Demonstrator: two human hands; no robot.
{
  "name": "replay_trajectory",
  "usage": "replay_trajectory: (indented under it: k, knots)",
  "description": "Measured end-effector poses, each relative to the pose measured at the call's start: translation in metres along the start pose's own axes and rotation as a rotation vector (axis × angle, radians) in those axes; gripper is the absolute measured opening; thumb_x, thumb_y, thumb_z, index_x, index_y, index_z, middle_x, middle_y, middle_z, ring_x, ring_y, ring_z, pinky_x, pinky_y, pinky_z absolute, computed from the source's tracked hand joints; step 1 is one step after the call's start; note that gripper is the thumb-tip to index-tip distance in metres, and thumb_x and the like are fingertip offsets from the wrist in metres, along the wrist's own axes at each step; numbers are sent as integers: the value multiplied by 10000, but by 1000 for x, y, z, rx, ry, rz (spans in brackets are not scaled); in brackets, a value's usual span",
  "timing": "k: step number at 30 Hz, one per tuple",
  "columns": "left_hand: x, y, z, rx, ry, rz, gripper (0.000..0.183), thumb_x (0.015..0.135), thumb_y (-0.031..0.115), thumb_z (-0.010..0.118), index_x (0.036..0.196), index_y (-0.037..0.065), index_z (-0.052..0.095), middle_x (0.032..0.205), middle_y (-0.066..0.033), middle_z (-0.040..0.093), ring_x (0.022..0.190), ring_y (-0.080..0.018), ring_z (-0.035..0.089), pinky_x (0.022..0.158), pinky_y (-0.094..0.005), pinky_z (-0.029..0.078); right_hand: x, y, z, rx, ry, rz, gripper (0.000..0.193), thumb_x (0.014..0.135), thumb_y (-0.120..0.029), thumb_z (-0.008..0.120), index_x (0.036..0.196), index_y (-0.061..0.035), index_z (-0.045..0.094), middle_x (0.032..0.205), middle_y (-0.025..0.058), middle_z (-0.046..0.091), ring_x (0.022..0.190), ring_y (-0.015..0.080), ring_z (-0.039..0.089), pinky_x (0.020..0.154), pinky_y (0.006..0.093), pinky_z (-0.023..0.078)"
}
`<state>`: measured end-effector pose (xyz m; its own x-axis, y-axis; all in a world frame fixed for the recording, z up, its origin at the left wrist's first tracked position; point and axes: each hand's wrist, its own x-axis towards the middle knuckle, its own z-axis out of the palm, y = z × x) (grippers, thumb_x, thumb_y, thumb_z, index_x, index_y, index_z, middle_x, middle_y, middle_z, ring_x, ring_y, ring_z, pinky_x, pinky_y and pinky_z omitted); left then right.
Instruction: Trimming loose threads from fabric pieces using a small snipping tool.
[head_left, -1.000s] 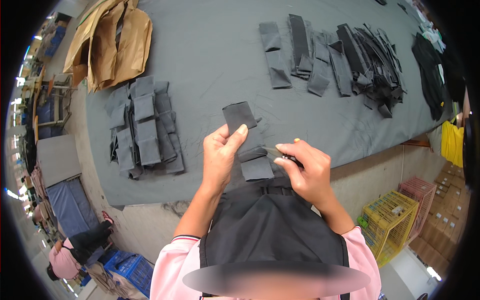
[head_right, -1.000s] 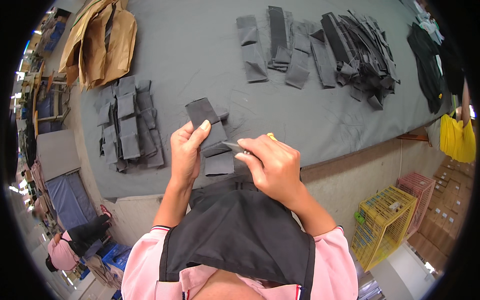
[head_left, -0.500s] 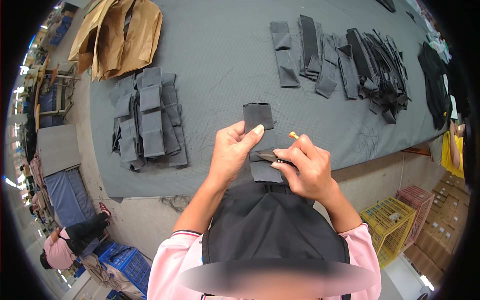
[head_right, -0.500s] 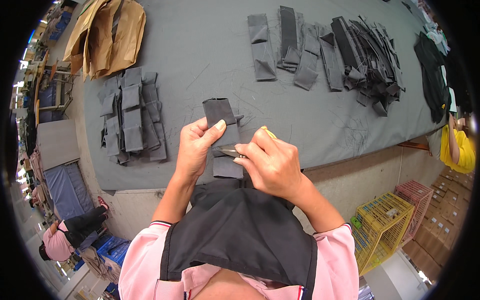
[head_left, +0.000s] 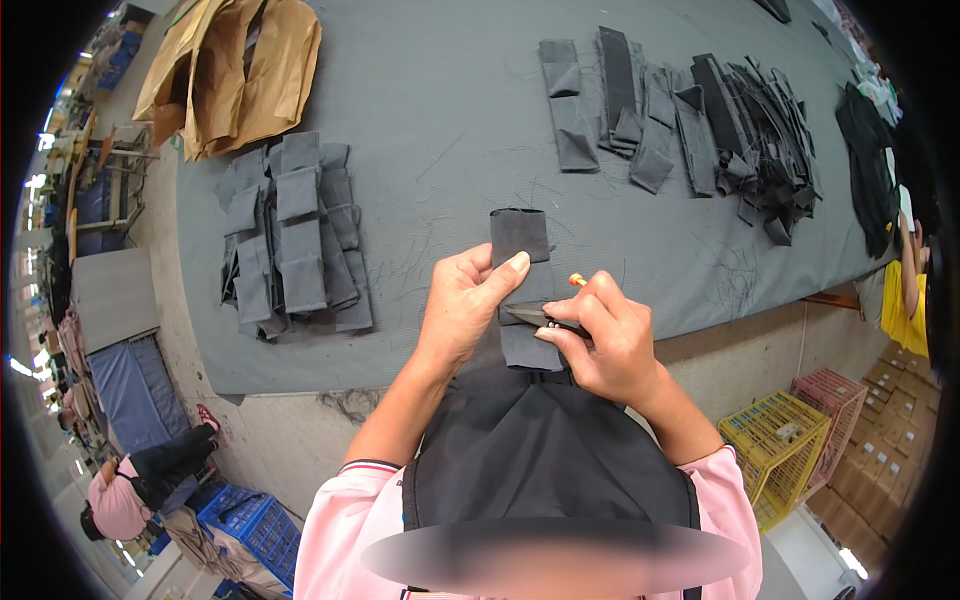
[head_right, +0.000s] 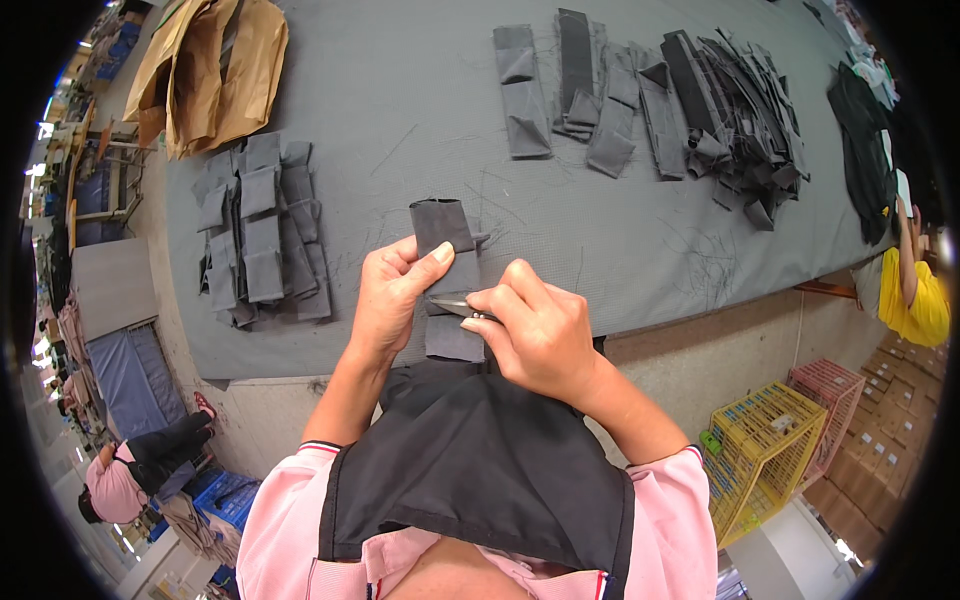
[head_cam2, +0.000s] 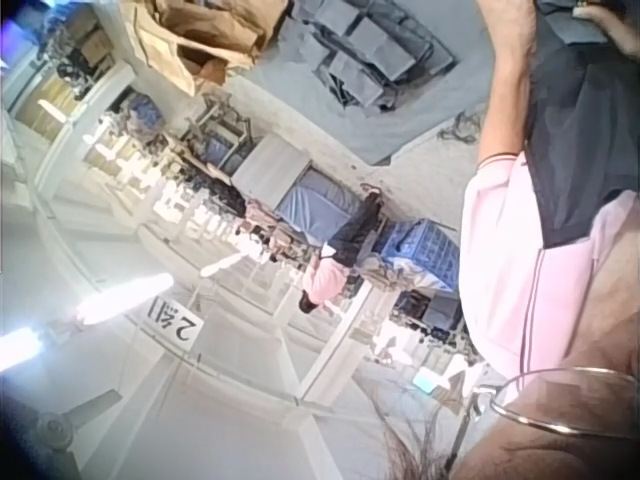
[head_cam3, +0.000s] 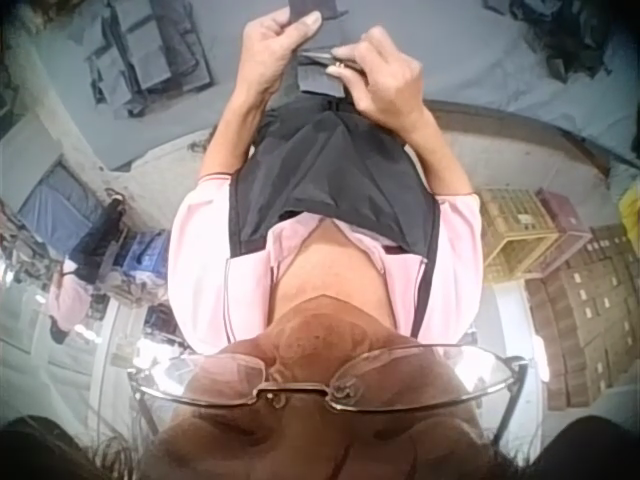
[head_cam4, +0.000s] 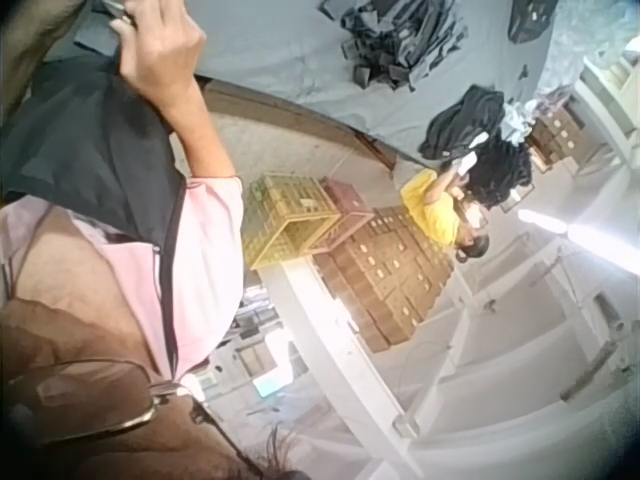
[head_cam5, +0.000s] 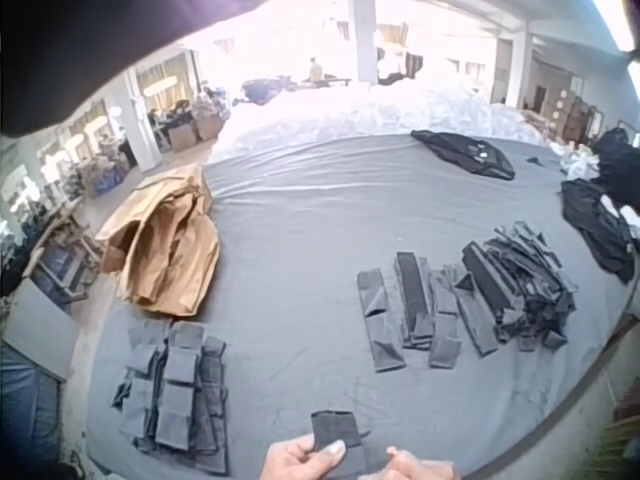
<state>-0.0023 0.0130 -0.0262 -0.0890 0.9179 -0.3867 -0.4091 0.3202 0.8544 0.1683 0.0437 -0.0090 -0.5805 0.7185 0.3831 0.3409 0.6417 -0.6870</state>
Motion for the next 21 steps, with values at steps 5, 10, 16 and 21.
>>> replay_trajectory:
  k: [5,10,16,21]
  knots:
    - [1,-1,1,-18,33,-42,166,877,88,585,981,-18,660,880,-28,670,774,-61,590,724,-223,471,-6,-4,0,-124,25,-57,217,649,-69,752,807,-45,605,700,48,484,517,178,528,480,296,434]
    - [4,-4,2,6,88,16,156,878,124,623,771,17,583,725,49,557,624,-10,438,532,-194,356,-5,-8,-2,78,59,134,212,675,-46,743,839,-40,608,712,52,511,528,179,543,475,282,441]
    - [1,-8,0,300,200,191,358,846,126,652,586,59,415,540,72,398,509,-18,295,434,-237,239,-6,-9,-12,15,156,240,241,676,-54,748,880,-44,620,735,50,501,519,160,524,440,284,417]
    - [-2,-1,10,580,288,401,376,809,124,678,573,15,406,469,2,350,451,-48,287,406,-258,238,-7,-9,-10,-22,113,265,235,686,-73,743,888,-60,625,728,43,485,509,162,507,440,287,407]
